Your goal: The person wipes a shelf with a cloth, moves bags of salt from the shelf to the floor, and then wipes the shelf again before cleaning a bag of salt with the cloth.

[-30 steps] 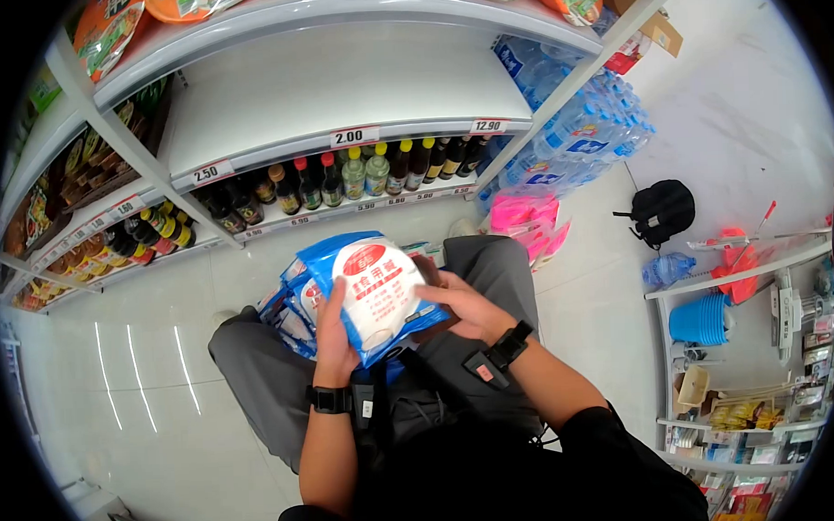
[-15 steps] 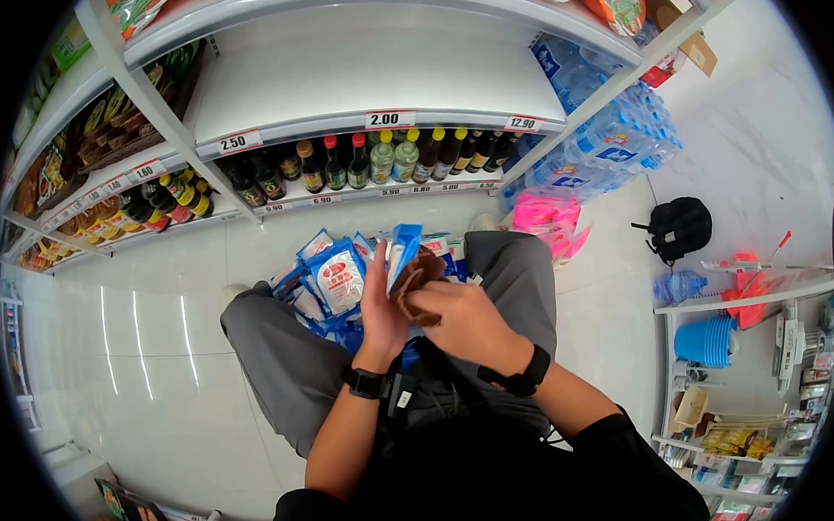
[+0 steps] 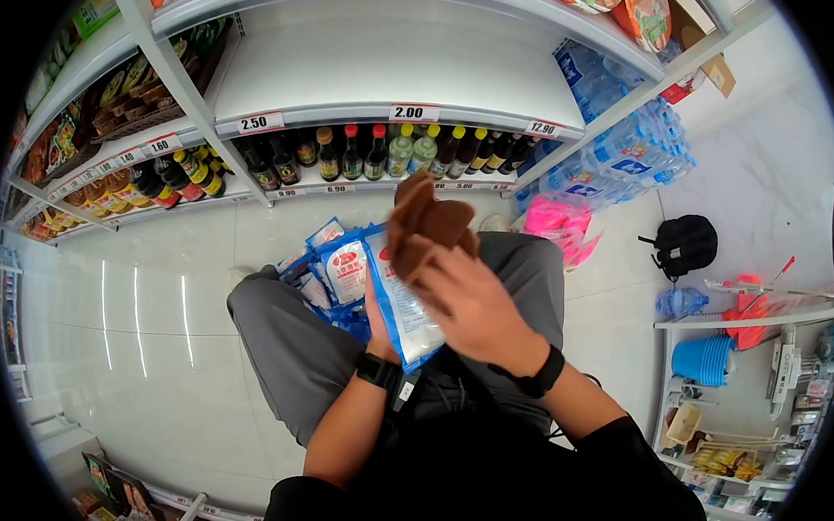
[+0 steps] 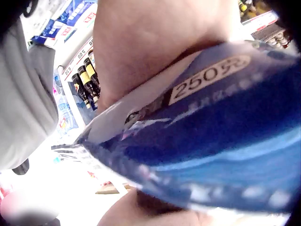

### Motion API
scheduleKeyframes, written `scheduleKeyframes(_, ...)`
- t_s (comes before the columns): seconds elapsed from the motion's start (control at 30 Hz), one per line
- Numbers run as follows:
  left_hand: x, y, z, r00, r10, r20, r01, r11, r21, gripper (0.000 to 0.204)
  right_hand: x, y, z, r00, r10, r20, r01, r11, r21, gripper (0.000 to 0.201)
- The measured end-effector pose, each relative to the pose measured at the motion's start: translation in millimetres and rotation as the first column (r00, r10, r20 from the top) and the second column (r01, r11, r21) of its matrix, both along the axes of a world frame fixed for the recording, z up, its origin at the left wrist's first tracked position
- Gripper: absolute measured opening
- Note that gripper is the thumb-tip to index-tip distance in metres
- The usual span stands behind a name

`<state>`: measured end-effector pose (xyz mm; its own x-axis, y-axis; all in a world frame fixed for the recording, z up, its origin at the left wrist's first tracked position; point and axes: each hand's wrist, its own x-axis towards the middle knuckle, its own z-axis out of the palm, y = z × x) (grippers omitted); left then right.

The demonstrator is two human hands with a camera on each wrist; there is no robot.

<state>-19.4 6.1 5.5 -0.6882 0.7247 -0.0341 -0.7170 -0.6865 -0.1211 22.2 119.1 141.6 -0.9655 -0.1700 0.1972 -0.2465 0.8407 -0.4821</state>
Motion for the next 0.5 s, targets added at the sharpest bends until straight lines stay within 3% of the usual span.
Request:
scheduleKeyframes(0.03,1.3,1.7,1.3,1.000,0.018,-0.002,-0.018,1.000,0.011,0.070,4.2,-8.8,-13.8,1.000,-0.015,0.011,0.014,0.992,0.124,0.048)
scheduleKeyframes(0.1,7.2,3.4,-4.4,0.998,0.057,-0.004,-0.057,0.998,-0.002,0.069,9.3,-20.1,-28.1,1.000,-0.011,0.003,0.010,0.982,0.190,0.053)
scheduleKeyframes(0.23,15.9,1.3,-13.2,0.995,0.098,0.000,-0.098,0.994,-0.044,0.069,2.6,-21.6,-48.6,0.995,-0.057,0.078,0.047,0.990,0.130,0.059)
scheduleKeyframes(0.37,19.2,1.5,-11.1,0.994,0.111,0.010,-0.110,0.992,-0.059,0.069,-15.9,-12.8,-61.2,0.991,-0.134,0.006,0.132,0.983,0.127,0.054)
scheduleKeyframes(0.5,23.7,0.1,-11.1,0.990,0.134,0.033,-0.133,0.990,-0.043,0.068,-19.9,-13.8,-69.7,0.993,-0.097,0.067,0.082,0.978,0.194,0.049)
